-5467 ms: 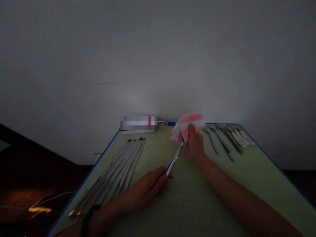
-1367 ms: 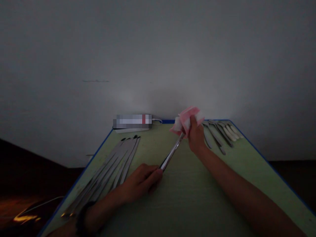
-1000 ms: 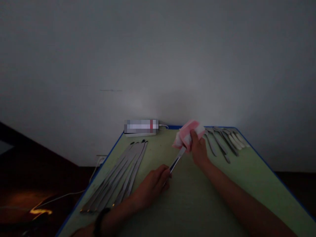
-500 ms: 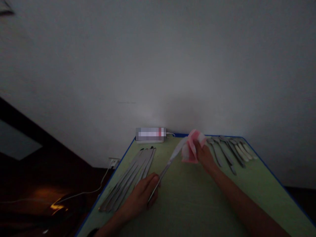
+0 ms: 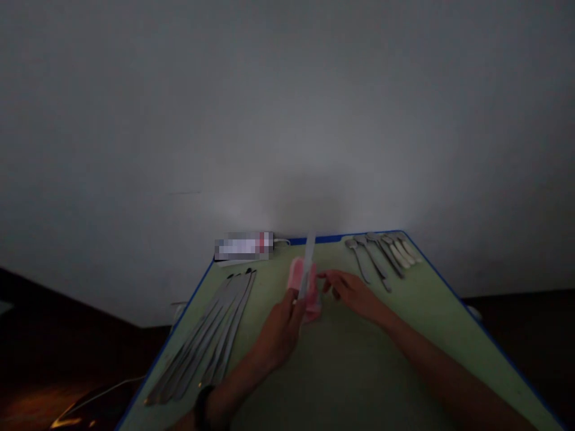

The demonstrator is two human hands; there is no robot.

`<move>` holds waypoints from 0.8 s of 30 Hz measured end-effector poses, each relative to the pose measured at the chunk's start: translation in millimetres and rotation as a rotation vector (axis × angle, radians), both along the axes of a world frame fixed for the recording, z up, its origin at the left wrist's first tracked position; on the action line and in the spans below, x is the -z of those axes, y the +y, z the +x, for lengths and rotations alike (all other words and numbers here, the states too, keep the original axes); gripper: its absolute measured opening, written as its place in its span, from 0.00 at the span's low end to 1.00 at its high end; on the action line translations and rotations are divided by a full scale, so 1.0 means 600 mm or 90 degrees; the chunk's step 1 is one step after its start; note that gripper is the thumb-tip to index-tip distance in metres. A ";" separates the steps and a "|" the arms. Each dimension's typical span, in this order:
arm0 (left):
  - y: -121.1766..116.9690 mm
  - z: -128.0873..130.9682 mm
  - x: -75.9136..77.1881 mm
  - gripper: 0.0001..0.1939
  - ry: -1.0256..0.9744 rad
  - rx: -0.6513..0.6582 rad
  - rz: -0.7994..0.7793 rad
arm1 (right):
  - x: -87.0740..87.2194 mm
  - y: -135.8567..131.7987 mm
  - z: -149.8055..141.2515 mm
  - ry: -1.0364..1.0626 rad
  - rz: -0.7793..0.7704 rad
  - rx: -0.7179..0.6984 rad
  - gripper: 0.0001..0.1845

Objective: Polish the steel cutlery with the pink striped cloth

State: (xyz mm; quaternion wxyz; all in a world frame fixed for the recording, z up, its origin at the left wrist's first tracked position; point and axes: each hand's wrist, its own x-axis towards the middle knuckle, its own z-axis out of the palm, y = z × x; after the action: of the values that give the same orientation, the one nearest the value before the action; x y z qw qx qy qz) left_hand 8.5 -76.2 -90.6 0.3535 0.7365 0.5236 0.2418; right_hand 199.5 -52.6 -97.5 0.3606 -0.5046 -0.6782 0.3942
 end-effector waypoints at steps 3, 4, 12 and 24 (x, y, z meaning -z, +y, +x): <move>-0.005 0.050 0.014 0.14 0.030 0.054 0.032 | 0.016 -0.016 0.014 0.107 -0.077 -0.027 0.23; -0.006 0.065 0.019 0.14 0.033 0.067 0.050 | 0.021 -0.019 0.020 0.120 -0.086 -0.023 0.21; 0.013 0.097 0.030 0.20 0.167 0.127 0.088 | 0.039 0.023 0.068 -0.368 -0.011 0.067 0.17; 0.033 0.124 0.060 0.17 0.308 0.227 0.352 | 0.030 0.041 0.067 -0.604 0.010 0.152 0.20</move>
State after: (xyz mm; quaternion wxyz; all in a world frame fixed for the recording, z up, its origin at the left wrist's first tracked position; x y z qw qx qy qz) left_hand 82.7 -56.4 -126.4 0.0451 0.9185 0.3713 0.1281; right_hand 239.6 -28.0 -115.2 0.0583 -0.6998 -0.7083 0.0715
